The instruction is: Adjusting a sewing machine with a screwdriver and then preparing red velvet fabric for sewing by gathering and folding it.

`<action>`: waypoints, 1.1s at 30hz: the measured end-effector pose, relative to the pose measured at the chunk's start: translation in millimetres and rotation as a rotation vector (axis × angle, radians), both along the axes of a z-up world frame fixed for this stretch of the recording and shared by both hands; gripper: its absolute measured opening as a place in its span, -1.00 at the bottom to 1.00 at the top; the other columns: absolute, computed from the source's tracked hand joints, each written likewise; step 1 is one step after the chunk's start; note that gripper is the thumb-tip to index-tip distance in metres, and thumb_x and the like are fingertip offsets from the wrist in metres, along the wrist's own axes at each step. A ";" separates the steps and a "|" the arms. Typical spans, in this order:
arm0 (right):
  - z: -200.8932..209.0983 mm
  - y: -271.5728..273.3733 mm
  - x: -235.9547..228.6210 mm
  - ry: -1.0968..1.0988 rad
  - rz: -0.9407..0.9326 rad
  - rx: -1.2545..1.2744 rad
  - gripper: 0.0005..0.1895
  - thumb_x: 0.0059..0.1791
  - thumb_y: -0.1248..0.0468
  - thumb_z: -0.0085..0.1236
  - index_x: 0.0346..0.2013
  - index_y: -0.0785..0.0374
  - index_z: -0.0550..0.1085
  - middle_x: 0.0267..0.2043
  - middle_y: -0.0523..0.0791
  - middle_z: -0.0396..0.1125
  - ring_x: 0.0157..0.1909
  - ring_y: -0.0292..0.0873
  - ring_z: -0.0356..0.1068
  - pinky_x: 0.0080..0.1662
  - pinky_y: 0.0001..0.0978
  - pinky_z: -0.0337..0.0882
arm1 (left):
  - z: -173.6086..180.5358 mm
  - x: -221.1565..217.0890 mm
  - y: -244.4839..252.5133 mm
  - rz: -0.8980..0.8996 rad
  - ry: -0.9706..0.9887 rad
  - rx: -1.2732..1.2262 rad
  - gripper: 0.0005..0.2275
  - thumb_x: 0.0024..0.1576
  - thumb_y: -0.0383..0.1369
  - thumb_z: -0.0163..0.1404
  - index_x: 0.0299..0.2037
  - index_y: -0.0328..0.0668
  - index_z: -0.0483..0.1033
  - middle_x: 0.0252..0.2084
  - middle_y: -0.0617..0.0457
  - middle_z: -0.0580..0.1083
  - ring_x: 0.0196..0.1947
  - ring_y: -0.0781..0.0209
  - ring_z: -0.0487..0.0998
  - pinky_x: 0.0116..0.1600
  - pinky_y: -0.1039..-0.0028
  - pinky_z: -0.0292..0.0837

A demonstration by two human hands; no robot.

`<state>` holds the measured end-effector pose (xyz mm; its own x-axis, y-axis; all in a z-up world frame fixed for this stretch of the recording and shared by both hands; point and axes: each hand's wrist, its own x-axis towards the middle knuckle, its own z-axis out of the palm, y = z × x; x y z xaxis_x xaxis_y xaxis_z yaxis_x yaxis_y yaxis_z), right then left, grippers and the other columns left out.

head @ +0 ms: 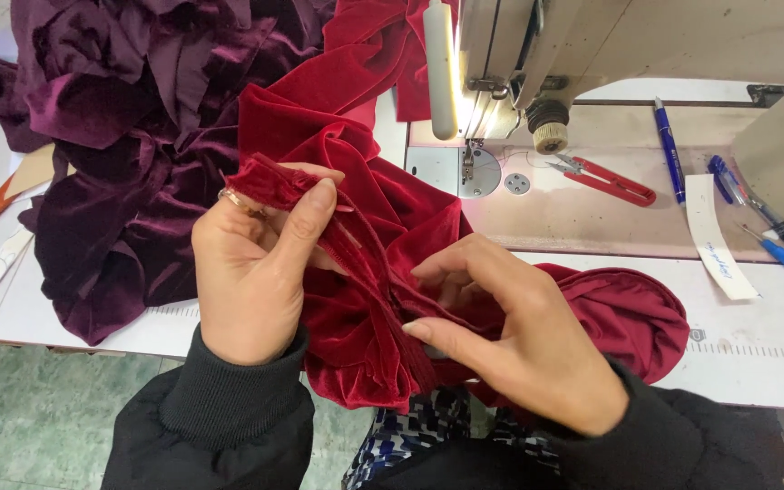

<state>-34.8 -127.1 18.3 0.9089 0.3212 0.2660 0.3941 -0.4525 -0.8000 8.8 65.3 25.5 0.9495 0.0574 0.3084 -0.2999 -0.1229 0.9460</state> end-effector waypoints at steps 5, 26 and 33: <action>-11.7 11.8 -24.0 -0.469 -0.198 -0.053 -0.78 -0.08 0.32 0.17 -0.21 0.35 0.39 -0.23 0.01 0.30 -0.22 -0.07 0.33 -0.12 -0.34 0.34 | -4.2 2.7 -6.3 0.044 -0.050 0.003 -0.92 0.16 -0.42 0.01 -0.25 -0.26 0.50 -0.35 0.04 0.53 -0.61 0.36 0.49 -0.52 0.65 0.51; -17.7 6.6 -20.6 -0.245 -0.177 -0.072 -0.79 -0.09 0.27 0.18 -0.26 0.28 0.39 -0.31 -0.11 0.24 -0.52 -0.28 0.20 -0.44 -0.52 0.26 | 4.5 3.4 -17.1 -0.091 0.141 -0.118 -0.86 0.12 -0.41 -0.02 -0.19 -0.28 0.47 -0.29 -0.10 0.52 -0.55 0.13 0.63 -0.47 0.49 0.70; -43.4 -16.0 -11.0 -0.211 -0.121 -0.316 -0.53 -0.07 0.19 0.10 0.09 0.28 0.29 -0.05 -0.04 0.31 -0.02 -0.03 0.31 -0.03 -0.21 0.28 | -32.8 -26.8 -13.4 0.049 -0.159 0.347 -0.29 0.16 -0.37 0.02 0.37 -0.26 -0.27 0.39 -0.34 -0.01 0.33 -0.21 0.25 0.29 0.12 0.31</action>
